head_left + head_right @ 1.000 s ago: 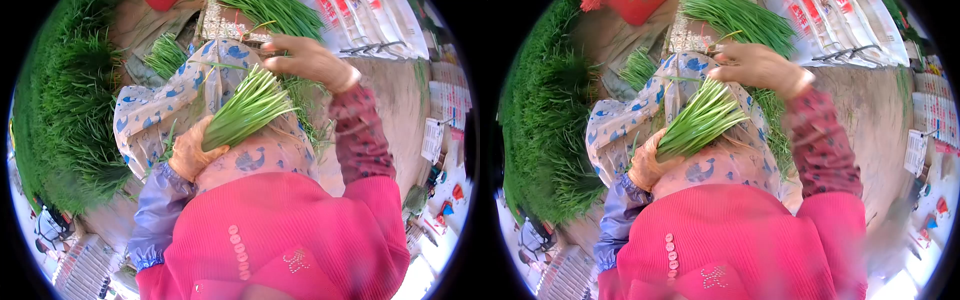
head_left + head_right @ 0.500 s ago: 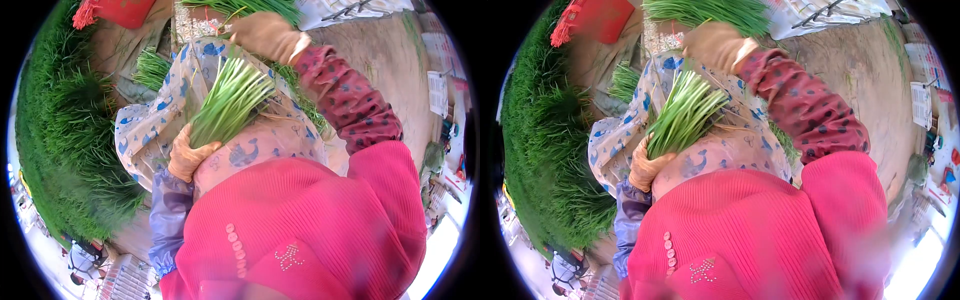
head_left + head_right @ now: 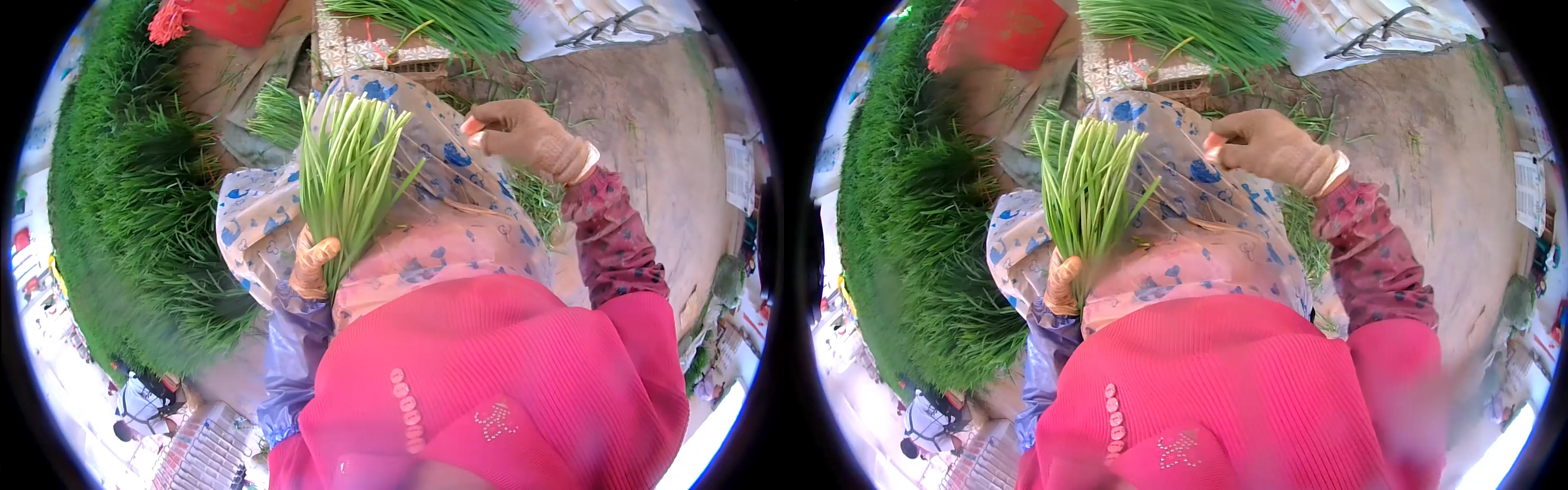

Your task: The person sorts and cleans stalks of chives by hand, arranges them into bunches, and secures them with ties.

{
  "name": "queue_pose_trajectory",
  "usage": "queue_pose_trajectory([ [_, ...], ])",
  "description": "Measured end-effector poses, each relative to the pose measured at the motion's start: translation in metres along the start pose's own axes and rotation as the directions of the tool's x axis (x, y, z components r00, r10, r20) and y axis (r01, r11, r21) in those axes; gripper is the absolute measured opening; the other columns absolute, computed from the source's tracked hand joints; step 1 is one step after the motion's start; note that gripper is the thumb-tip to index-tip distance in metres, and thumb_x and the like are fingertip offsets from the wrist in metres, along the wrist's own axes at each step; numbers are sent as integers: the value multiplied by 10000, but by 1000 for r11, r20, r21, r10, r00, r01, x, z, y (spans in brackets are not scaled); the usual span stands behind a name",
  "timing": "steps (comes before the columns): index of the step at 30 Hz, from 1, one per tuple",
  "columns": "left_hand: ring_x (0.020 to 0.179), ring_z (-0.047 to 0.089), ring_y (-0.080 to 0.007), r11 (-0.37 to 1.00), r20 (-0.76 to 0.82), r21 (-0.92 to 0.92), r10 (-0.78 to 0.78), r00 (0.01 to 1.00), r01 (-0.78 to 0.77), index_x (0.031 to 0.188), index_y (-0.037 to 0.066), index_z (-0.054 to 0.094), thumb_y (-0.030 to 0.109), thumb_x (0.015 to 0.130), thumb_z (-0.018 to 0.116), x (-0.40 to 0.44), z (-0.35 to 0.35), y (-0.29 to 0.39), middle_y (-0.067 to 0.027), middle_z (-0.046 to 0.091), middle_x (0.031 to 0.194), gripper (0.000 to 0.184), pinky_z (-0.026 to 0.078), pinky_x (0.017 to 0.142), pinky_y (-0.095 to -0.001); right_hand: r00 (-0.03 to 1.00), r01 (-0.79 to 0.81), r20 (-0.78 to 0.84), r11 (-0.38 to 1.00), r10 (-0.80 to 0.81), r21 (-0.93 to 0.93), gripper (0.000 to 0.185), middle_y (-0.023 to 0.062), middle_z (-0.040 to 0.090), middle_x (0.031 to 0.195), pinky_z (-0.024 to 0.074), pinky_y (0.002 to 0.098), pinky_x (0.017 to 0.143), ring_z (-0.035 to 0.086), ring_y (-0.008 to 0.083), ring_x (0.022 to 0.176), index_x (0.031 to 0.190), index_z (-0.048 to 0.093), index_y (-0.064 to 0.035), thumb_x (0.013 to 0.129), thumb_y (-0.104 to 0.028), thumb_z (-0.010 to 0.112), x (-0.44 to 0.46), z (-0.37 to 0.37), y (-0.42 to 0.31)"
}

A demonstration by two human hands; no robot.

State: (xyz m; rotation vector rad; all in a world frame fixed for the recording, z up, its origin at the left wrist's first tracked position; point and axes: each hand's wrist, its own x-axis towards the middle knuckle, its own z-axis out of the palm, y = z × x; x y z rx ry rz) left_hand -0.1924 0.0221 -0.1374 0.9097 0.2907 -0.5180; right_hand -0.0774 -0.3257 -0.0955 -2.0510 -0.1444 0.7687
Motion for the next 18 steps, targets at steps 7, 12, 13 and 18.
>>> queue_pose_trajectory([
  [7,1026,612,-213,996,-40,44,81,996,-79,1248,-19,534,309,711,831,-3,-12,-8,-108,631,1154,696,480,900,-333,939,-121,344,948,14,294,241,7,607,720,436,219,534,536,79,612,1069,656,-28,877,-164,605,27,46,-53],
  [12,1047,603,-228,998,-57,-47,48,997,-51,1315,-18,461,365,699,828,-11,-12,-7,-114,594,1197,813,486,921,-355,938,277,216,961,-272,9,208,90,636,746,476,291,655,596,159,689,936,684,-15,818,-181,643,20,46,-39],
  [13,1046,603,-237,994,-81,-99,36,996,-44,1326,-16,444,372,696,827,-14,-14,-9,-120,588,1196,833,490,923,-368,944,311,141,946,-297,-94,223,103,636,750,479,293,679,617,174,720,948,683,-19,811,-189,643,18,41,-35],
  [18,1035,606,-256,974,-46,-226,-1,999,-10,1339,-9,429,374,704,816,-13,-27,-13,-133,590,1175,836,501,918,-395,994,46,-89,985,-61,-167,346,113,675,949,504,317,767,645,182,852,1095,641,-5,788,-156,691,22,12,-27],
])
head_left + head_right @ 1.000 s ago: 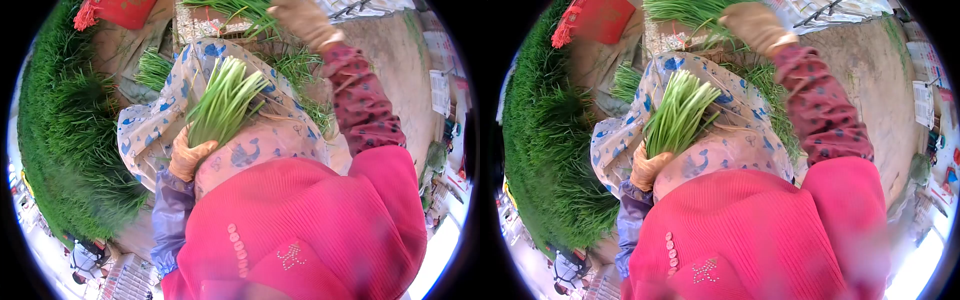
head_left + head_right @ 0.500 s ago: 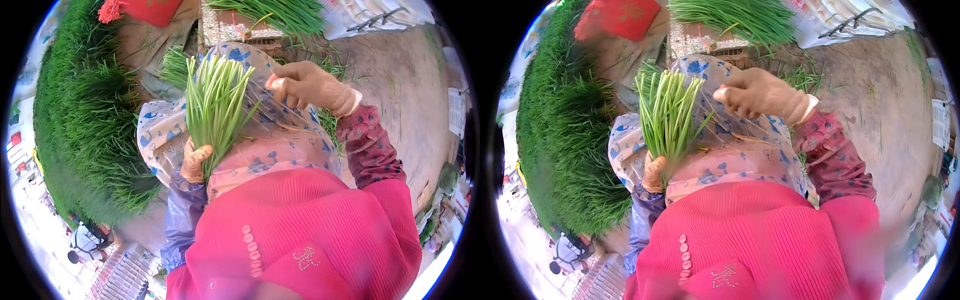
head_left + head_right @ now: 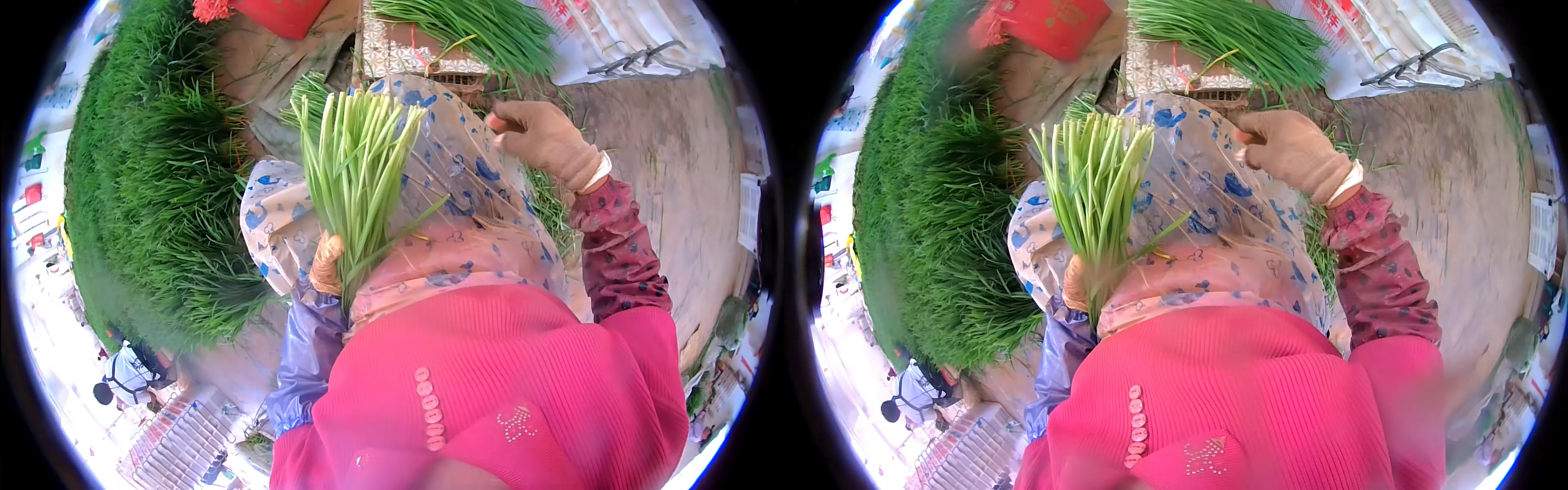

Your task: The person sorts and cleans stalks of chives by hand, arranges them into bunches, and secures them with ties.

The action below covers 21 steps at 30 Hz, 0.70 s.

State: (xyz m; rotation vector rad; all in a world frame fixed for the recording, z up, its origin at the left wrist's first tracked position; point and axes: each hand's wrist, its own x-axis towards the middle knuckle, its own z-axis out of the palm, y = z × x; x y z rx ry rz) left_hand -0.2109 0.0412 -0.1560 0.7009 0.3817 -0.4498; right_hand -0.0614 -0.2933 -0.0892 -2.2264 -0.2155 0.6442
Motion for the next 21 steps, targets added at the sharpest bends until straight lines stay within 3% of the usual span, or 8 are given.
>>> queue_pose_trajectory([
  [2,1198,512,-264,993,212,-77,-75,974,93,1320,44,485,347,856,680,2,-15,-1,-120,534,1307,588,378,1057,-461,986,100,79,904,-145,416,601,104,634,1137,491,334,862,603,172,966,1293,498,27,769,-146,736,7,6,-1],
  [5,1019,606,-257,995,102,-55,-79,992,85,1344,-4,428,382,731,788,3,-18,-5,-138,592,1164,809,509,887,-409,885,226,246,826,-396,517,739,136,511,1327,407,361,1005,477,186,1215,1380,400,26,796,-265,748,28,34,-16],
  [7,1018,602,-247,998,86,-55,-35,996,39,1343,-2,433,383,753,768,-3,3,-1,-130,592,1171,780,498,889,-391,805,370,221,757,-551,539,835,130,514,1315,408,340,1000,488,189,1194,1428,327,-11,777,-301,760,70,59,-7],
  [9,1027,596,-232,1000,67,17,22,997,-23,1337,2,446,389,773,751,-2,21,2,-120,589,1189,749,480,903,-360,745,399,-77,350,-663,848,941,113,491,1334,408,326,1002,492,204,1187,1490,240,-71,760,-363,756,78,91,-22],
  [11,1025,588,-207,996,71,74,51,996,-56,1310,-1,481,418,795,729,1,20,5,-107,589,1192,709,467,908,-334,821,156,-7,213,-571,964,906,89,544,1275,415,319,995,522,187,1147,1488,238,-61,770,-300,735,72,89,-50],
  [13,1152,521,-230,969,203,218,-162,966,117,1369,36,429,385,826,697,4,14,16,-115,529,1285,699,415,990,-374,808,122,77,293,-585,948,898,83,556,1259,418,316,991,530,178,1134,1483,250,-51,765,-286,735,72,78,-61],
  [17,1019,573,-161,945,171,286,-214,962,160,1280,1,525,419,886,642,7,23,18,-73,604,1168,586,475,871,-299,756,154,169,423,-632,893,868,75,565,1238,422,305,981,538,161,1112,1466,293,-29,757,-263,736,71,61,-75],
  [21,1007,586,-153,916,127,348,-258,958,200,1278,-7,529,379,940,573,10,21,18,-74,613,1172,514,484,874,-289,795,195,-4,249,-606,949,861,90,582,1199,438,333,988,538,190,1147,1457,316,-38,732,-227,740,78,82,-63],
])
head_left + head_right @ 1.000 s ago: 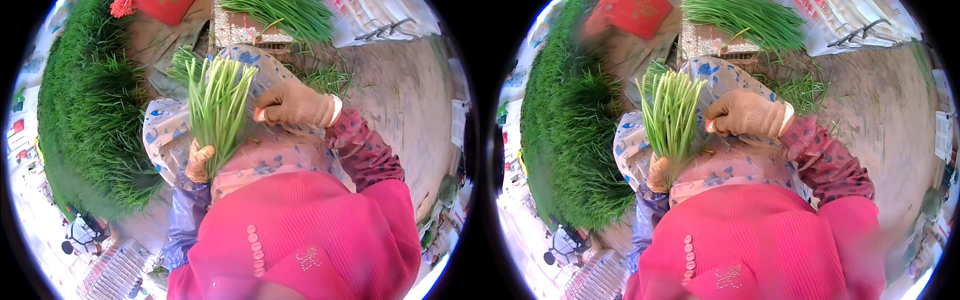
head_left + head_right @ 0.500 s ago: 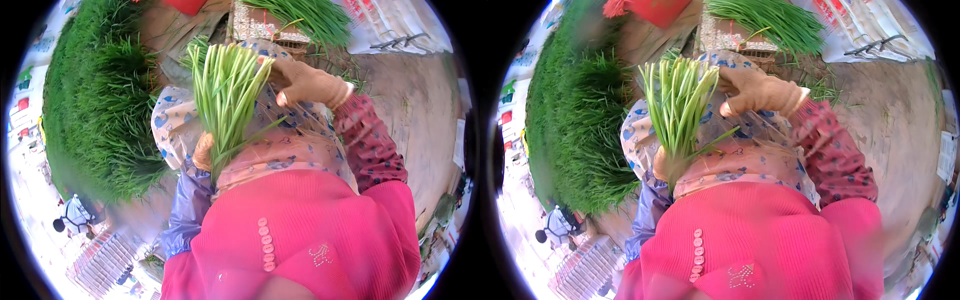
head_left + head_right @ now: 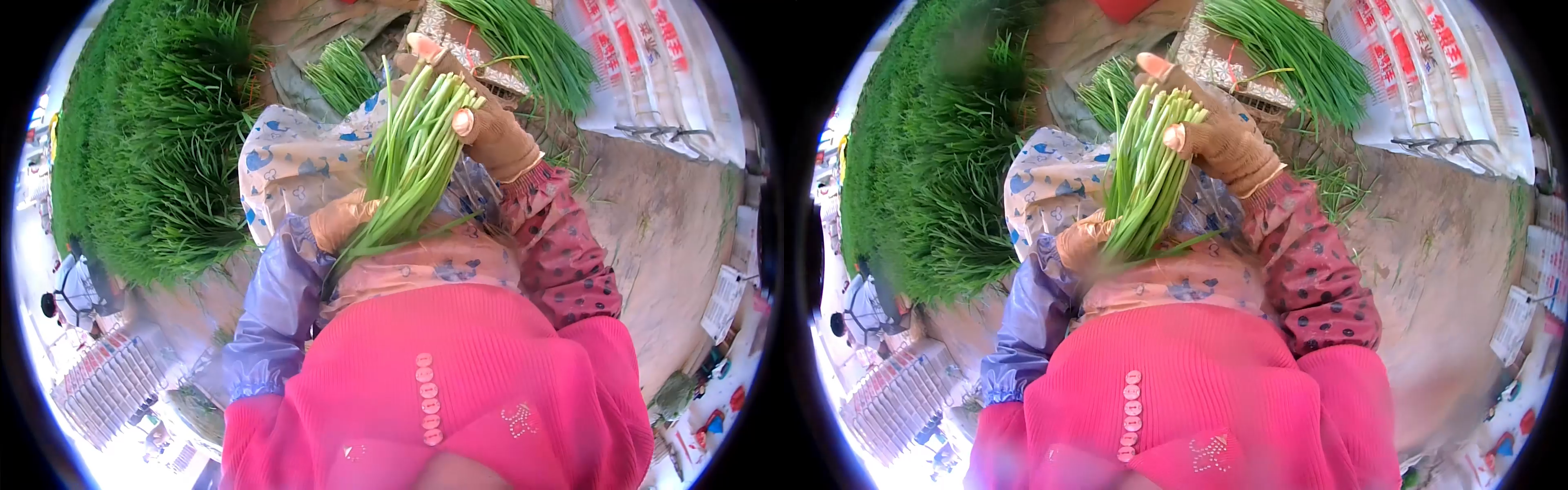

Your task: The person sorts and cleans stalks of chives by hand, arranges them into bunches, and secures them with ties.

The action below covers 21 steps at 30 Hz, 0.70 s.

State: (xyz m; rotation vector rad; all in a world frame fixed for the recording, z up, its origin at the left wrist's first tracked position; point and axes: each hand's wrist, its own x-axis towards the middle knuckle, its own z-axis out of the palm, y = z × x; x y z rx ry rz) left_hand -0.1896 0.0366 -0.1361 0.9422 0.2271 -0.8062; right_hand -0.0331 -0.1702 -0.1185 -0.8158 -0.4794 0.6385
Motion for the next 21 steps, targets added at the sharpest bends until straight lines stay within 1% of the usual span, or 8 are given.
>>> queue_pose_trajectory([
  [4,1047,579,-158,996,152,-52,-70,986,79,1277,2,536,333,943,577,2,-1,12,-84,603,1199,472,483,892,-298,996,-33,88,990,21,138,802,142,620,1119,514,378,908,620,237,1029,1447,334,-44,758,-189,720,2,8,-1],
  [5,1069,579,-168,956,210,262,78,975,-133,1291,3,516,336,923,608,6,-5,5,-81,594,1216,504,484,907,-312,992,-98,90,990,89,100,707,170,638,1070,539,371,857,651,251,946,1398,406,-24,783,-194,710,0,6,-5],
  [6,1069,579,-168,960,207,249,74,976,-126,1291,3,516,336,923,608,6,-5,2,-81,594,1216,504,484,907,-312,990,-139,5,988,139,71,582,172,647,1034,554,360,826,660,256,911,1311,492,1,803,-199,696,-3,4,-6],
  [8,1093,578,-189,977,203,-214,59,977,-15,1315,8,486,323,908,632,10,-7,1,-89,591,1219,535,483,930,-328,995,-102,33,968,97,229,478,161,654,1015,560,345,808,666,235,860,1232,536,19,830,-200,670,0,-1,5],
  [9,1093,578,-189,976,203,-216,61,977,-16,1315,8,486,323,908,632,10,-6,2,-89,591,1219,535,483,930,-328,994,-105,34,968,100,228,478,161,654,1015,560,345,808,666,235,860,1232,536,19,830,-200,670,0,-1,7],
  [16,1297,427,-233,903,-231,-41,408,883,-428,1464,44,284,327,781,772,1,-8,19,-155,416,1418,885,370,1069,-384,975,-95,-183,984,123,152,279,144,663,972,554,346,790,655,230,918,1150,572,-11,925,-173,547,-4,-15,24],
  [20,1302,401,-210,769,-81,416,564,822,-486,1453,13,308,306,805,761,5,1,28,-123,428,1398,843,310,1089,-336,955,-102,-276,994,111,45,308,133,657,1036,535,335,820,647,215,937,1173,570,-18,924,-196,547,-4,-12,23],
  [21,1314,395,-203,827,-45,324,498,866,-459,1426,-23,340,204,858,709,6,5,27,-133,418,1431,714,308,1089,-320,962,-120,-251,993,112,-18,337,136,651,1066,525,328,839,645,211,942,1198,564,-21,916,-207,558,-4,-14,22],
])
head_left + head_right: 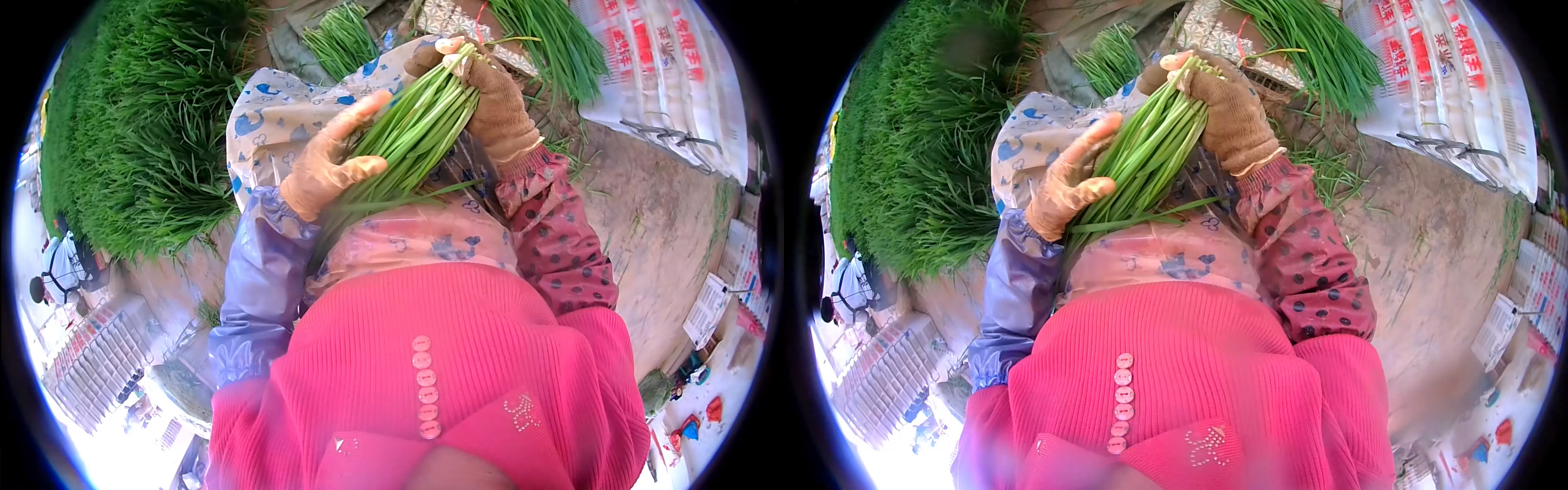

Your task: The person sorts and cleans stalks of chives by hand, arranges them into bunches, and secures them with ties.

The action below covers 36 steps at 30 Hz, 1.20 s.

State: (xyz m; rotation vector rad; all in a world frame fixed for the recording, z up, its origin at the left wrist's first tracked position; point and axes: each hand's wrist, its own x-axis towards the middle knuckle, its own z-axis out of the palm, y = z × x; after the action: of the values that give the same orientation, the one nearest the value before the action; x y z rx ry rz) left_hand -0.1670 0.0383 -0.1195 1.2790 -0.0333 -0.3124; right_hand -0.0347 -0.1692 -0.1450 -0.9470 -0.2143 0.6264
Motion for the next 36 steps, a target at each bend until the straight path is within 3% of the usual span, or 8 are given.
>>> queue_pose_trajectory([
  [3,1323,387,-195,980,19,197,33,999,-37,1408,-32,371,121,896,646,5,-1,-12,-128,407,1455,601,306,1089,-302,995,0,94,992,-12,127,416,141,639,1100,507,315,862,635,198,955,1257,540,-23,899,-230,583,-3,3,-5],
  [6,1320,389,-188,996,-25,81,-44,999,46,1363,-50,432,73,926,577,5,0,-18,-120,430,1444,476,308,1091,-306,993,-1,115,975,-25,223,486,137,643,1087,501,318,870,626,189,976,1306,509,-20,881,-235,606,-7,14,-11],
  [12,1258,473,-207,959,-123,278,-22,992,56,1284,-36,532,104,932,565,6,4,-13,-130,532,1347,380,340,1073,-311,991,-130,52,989,127,63,361,129,654,1011,541,313,806,665,213,888,1184,560,13,871,-159,618,-1,0,-2],
  [16,1221,490,-227,757,-108,636,280,954,-150,1254,5,580,308,854,696,11,6,11,-119,585,1248,515,340,1057,-333,992,-114,-36,988,119,108,265,126,662,935,548,290,757,673,217,826,1097,583,22,880,-129,600,-2,7,-1],
  [18,1156,546,-284,489,63,828,408,911,-276,1144,51,661,261,762,764,15,12,25,-143,631,1143,448,395,1006,-356,999,38,-9,983,-40,-180,201,128,663,884,545,291,744,666,217,806,1028,608,26,883,-108,568,3,4,1],
  [31,746,640,-256,-90,322,945,420,849,-314,913,101,643,121,783,698,39,19,44,-58,668,837,143,511,649,-366,986,-154,-69,988,152,-18,209,66,657,873,510,260,708,624,138,771,1068,599,-26,904,-154,590,-1,15,-6],
  [35,707,628,-242,-193,296,954,469,832,-230,918,122,629,140,789,685,58,14,59,-44,646,773,142,494,618,-371,917,395,213,686,-338,-611,224,39,642,917,507,267,732,617,126,816,1059,589,-52,890,-193,632,-2,12,0],
  [36,696,626,-229,-227,312,947,476,823,-228,901,122,627,157,801,673,63,15,62,-36,638,755,116,490,604,-362,975,204,143,933,-168,-296,239,34,639,926,507,270,741,616,120,832,1059,586,-52,875,-187,654,-2,14,1],
])
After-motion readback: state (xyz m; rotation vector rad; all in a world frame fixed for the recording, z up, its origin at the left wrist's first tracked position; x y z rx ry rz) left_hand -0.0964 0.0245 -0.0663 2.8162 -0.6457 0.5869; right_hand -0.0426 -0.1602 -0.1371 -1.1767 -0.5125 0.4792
